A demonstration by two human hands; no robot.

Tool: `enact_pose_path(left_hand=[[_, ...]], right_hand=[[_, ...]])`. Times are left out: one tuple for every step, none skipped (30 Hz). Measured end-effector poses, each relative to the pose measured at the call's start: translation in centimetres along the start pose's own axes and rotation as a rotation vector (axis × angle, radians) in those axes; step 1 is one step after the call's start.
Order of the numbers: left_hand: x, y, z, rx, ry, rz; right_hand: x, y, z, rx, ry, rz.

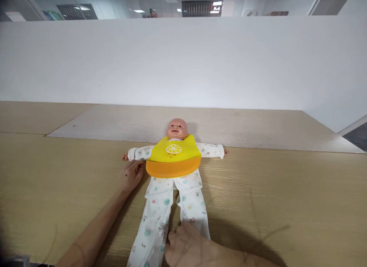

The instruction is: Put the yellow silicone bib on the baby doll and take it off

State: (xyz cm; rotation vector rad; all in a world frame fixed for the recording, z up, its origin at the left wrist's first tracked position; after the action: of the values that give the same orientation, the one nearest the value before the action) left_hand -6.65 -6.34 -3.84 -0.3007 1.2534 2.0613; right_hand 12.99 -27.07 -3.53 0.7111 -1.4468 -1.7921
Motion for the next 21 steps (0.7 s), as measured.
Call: enact_pose_path(left_hand=[[-0.1,0.0,0.0,0.001,-0.012,-0.008],[-0.2,-0.1,0.0,0.003,-0.028,-0.018],[-0.3,-0.1,0.0,0.005,-0.044,-0.029],[-0.5,-0.2,0.0,0.005,-0.062,-0.039],[-0.6,-0.2,-0.1,0.001,-0.076,-0.044],[-0.7,-0.2,-0.1,-0.007,-0.086,-0.045],[-0.9,-0.1,-0.2,-0.019,-0.092,-0.044],[-1.0,-0.1,-0.2,-0.030,-0.097,-0.042],[-1.1,0.0,-0.3,-0.040,-0.102,-0.042],[-1.2,0.0,-0.3,-0.041,-0.110,-0.045],[-1.4,0.0,-0.4,-0.038,-0.118,-0.051],[-1.6,0.0,-0.4,-0.029,-0.129,-0.058],[-1.8,-0.1,-0.5,-0.016,-0.144,-0.067],[-2.1,-0.1,-0.5,-0.002,-0.159,-0.076],[-2.4,-0.2,-0.6,0.011,-0.176,-0.086],[-2.7,-0.2,-0.6,0.024,-0.193,-0.095],[-2.9,-0.2,-0.7,0.033,-0.203,-0.106],[-3.0,-0.3,-0.7,0.039,-0.198,-0.117],[-3.0,-0.2,-0.7,0.032,-0.176,-0.129],[-2.9,-0.1,-0.7,0.014,-0.137,-0.143],[-2.6,0.0,-0.6,-0.010,-0.087,-0.162]], right_hand=[[0.1,0.3,0.1,-0.010,0.026,-0.052],[0.2,0.6,0.2,-0.012,0.053,-0.080],[0.2,0.8,0.3,-0.006,0.077,-0.077],[0.1,1.1,0.4,0.008,0.095,-0.045],[0.0,1.5,0.6,0.014,0.108,-0.002],[-0.3,2.0,0.7,0.014,0.115,0.042],[-0.8,2.6,0.9,0.006,0.111,0.078],[-1.4,3.4,1.2,-0.010,0.101,0.103],[-2.0,4.2,1.4,-0.040,0.087,0.119],[-2.9,5.1,1.7,-0.074,0.059,0.119],[-3.8,6.0,2.0,-0.112,0.025,0.104],[-4.8,6.8,2.2,-0.154,-0.011,0.077],[-5.7,7.5,2.3,-0.203,-0.041,0.047],[-6.7,8.1,2.3,-0.253,-0.064,0.020],[-7.6,8.6,2.2,-0.310,-0.086,0.004],[-8.8,8.8,1.9,-0.368,-0.119,0.001],[-10.1,8.8,1.5,-0.429,-0.171,0.014],[-11.7,8.6,0.9,-0.492,-0.237,0.036],[-13.4,8.1,0.1,-0.547,-0.331,0.056],[-15.2,7.5,-0.8,-0.598,-0.423,0.075],[-16.9,6.8,-1.8,-0.646,-0.505,0.088]])
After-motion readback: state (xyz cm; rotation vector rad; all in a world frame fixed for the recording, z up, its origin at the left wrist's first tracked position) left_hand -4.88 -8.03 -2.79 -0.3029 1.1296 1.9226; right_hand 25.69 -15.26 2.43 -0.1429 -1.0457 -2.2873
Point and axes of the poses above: each hand's wrist, its own z-axis towards the middle knuckle, its own y-axis out of the back of the hand, x = y × z, the point moved 6 cm from there along z, towards the middle knuckle, and after that the axes turned 9 degrees about -z, right-handed, at the moved point
